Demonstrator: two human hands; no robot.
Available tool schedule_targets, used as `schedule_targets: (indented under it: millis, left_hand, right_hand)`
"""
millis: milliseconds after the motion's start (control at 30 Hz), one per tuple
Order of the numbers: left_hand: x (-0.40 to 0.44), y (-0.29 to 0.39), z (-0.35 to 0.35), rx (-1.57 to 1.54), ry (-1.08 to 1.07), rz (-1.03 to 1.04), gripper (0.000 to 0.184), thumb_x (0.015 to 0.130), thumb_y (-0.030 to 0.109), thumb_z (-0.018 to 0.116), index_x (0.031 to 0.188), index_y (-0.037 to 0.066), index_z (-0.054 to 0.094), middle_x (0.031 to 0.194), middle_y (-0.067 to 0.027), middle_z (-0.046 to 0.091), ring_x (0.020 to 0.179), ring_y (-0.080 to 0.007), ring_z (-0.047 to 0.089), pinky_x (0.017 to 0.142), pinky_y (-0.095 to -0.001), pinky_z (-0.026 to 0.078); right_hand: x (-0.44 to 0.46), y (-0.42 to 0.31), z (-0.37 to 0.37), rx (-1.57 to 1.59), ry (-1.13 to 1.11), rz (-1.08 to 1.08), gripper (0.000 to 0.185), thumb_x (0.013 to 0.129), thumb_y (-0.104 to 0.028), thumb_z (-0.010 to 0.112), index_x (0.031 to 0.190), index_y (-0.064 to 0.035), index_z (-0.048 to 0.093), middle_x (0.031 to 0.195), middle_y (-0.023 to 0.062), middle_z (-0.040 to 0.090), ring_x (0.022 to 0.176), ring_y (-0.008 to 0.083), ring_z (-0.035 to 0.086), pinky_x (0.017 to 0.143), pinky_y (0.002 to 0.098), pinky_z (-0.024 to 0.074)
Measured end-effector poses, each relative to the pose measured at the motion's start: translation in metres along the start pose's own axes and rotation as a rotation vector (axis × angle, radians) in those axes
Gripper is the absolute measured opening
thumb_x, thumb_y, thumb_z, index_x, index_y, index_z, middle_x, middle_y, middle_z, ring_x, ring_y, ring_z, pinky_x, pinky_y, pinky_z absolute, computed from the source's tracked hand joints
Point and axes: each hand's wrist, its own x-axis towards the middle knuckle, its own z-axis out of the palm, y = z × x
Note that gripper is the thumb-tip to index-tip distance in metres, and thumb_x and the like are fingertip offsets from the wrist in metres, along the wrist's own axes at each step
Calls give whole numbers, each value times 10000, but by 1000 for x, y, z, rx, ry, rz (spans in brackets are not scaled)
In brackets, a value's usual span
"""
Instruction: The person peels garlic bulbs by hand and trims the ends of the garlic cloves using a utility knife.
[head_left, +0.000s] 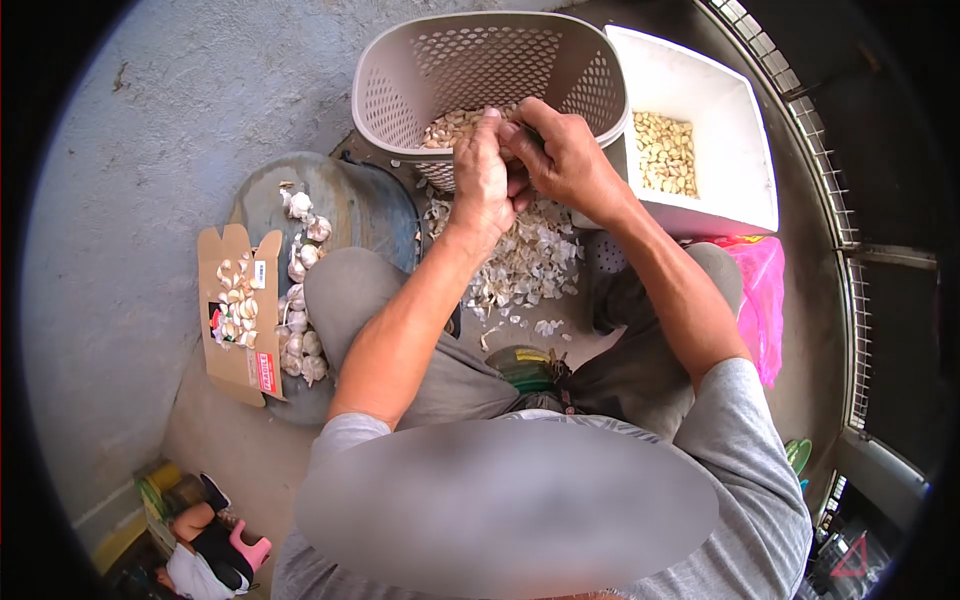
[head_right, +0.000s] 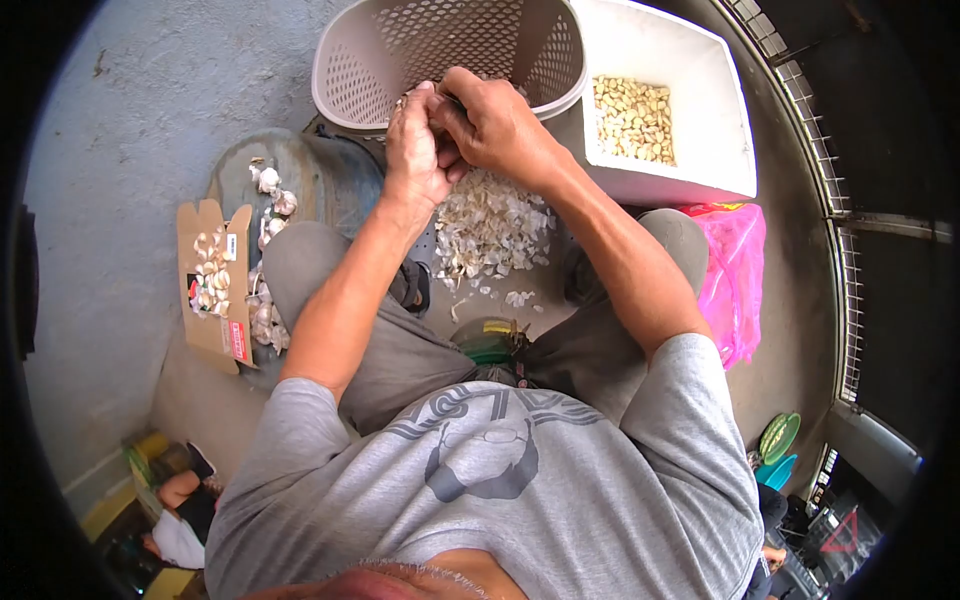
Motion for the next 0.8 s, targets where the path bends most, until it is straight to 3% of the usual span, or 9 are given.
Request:
schedule_targets:
  millis: [100,200,400,500,533,633,667,767,800]
  left_hand:
    - [1,1,-7,-72,-13,-108,357,1026,428,521,789,166,570,553,18,481,378,-110,400,289,-287,309]
    - [-3,1,-9,-100,-13,-261,356,1014,428,503,783,163,558,553,17,451,366,-112,374,286,-290,282]
    - [8,-2,-32,-330,-283,-494,373,995,398,566,740,128,600,559,0,538,341,-120,384,284,-281,311]
    - [9,0,-30,-327,-187,-492,388,1003,407,561,771,100,617,561,-10,555,344,-126,394,301,-277,332]
    - [14,-3,-30,-313,-209,-422,466,1023,510,551,839,90,634,593,-18,577,358,-114,417,321,-269,343]
    - [17,4,-26,-274,-295,-349,541,1001,649,533,907,124,625,635,-8,575,387,-109,413,358,-281,362]
    - [20,2,-26,-245,-355,-297,596,969,700,536,962,113,639,661,-13,598,400,-105,432,373,-274,380]
    - [11,10,-13,-154,-279,-157,591,978,687,534,989,106,646,700,-28,627,416,-105,452,381,-274,396]
    - [8,14,-13,-159,-343,-133,515,995,616,579,993,103,637,747,-41,640,451,-105,479,387,-280,410]
  right_hand:
    - [-2,-4,-1,-25,-38,-5,208,1006,-162,635,947,17,547,715,244,618,645,411,642,582,439,492]
    - [-9,-9,-4,-111,-72,-9,200,1001,-147,633,935,16,537,725,248,619,658,417,642,590,440,496]
    - [-26,-12,-5,15,-25,-11,181,1024,-119,595,935,24,531,727,224,636,674,377,682,613,427,524]
    - [-27,-9,-4,111,27,-31,171,1043,-118,575,977,38,547,729,191,651,692,293,708,634,415,550]
    - [-23,3,0,125,90,-106,172,1058,-138,570,1017,29,575,666,123,627,603,180,653,537,365,527]
    - [-17,-3,-27,407,-7,344,187,1064,-173,577,1027,9,596,615,59,582,505,103,557,435,295,445]
    - [-14,-5,-27,500,50,363,204,1069,-207,581,1022,-10,607,583,3,533,443,64,480,391,253,372]
    - [-9,-4,-25,510,78,403,223,1066,-227,596,1022,-9,608,578,-3,534,442,70,482,398,259,376]
    - [-8,-1,-24,418,67,310,222,1064,-230,602,1022,-12,607,573,-7,538,436,68,479,401,253,365]
